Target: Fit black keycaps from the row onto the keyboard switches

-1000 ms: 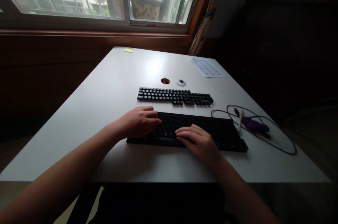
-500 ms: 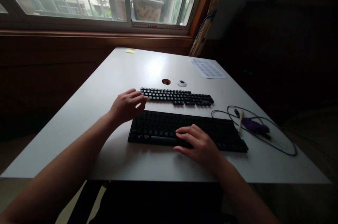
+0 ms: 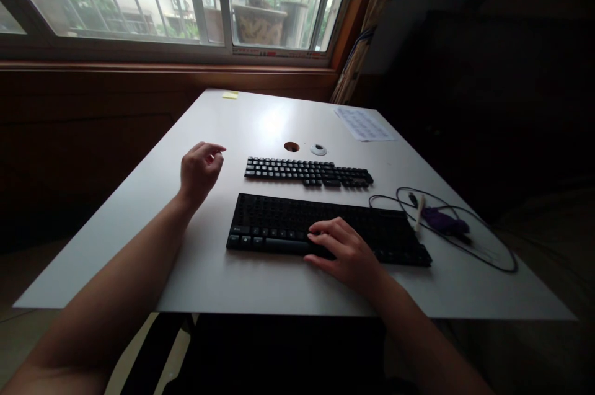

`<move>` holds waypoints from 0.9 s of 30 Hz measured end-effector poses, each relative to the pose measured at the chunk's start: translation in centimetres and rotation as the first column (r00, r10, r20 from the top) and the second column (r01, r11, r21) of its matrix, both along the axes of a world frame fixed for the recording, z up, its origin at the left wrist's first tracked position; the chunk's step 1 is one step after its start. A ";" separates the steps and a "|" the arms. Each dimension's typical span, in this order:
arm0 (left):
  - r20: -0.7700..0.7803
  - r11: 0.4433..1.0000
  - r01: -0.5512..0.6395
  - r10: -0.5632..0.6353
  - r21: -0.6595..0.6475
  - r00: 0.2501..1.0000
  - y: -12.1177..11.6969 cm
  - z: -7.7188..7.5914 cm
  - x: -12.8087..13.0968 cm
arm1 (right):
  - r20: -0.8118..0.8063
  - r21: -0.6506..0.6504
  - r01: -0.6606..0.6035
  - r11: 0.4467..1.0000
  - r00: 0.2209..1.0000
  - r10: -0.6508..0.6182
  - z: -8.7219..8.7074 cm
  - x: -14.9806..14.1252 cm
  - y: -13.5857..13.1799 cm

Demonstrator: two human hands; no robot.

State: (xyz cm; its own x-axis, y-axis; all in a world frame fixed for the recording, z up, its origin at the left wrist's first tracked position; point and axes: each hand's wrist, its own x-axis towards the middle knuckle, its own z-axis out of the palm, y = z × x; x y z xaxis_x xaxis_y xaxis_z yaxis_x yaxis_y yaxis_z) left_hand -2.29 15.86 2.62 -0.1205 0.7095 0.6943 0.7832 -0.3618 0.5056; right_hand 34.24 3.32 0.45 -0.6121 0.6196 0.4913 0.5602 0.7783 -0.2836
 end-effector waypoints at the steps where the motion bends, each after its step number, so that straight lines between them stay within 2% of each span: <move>1: 0.009 1.000 -0.008 0.008 -0.004 1.000 0.2 -0.2 -0.2 | 0.004 0.003 0.002 1.000 1.000 -0.002 -0.1 0.0 0.0; 13: 0.048 0.997 -0.072 0.074 -0.042 0.996 2.0 -2.0 -1.7 | 0.055 0.063 0.048 0.997 0.997 -0.051 -0.8 -0.2 -0.4; 20: 0.045 0.992 -0.066 0.071 -0.111 0.996 2.5 -2.5 -1.6 | 0.082 0.144 0.003 0.990 0.997 -0.015 -0.5 -0.6 -0.7; 27: 0.033 0.983 -0.079 0.085 -0.167 0.996 2.7 -2.7 -1.7 | 0.060 0.166 0.008 0.986 0.998 -0.018 -0.4 -0.6 -0.8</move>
State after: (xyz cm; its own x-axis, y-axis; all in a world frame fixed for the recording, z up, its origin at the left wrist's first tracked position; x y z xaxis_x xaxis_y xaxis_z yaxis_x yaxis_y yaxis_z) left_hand -4.01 18.53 -0.10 -0.2082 0.8009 0.5614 0.7849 -0.2056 0.5845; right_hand 33.60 2.53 0.00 -0.6366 0.5412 0.5493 0.5830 0.8041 -0.1165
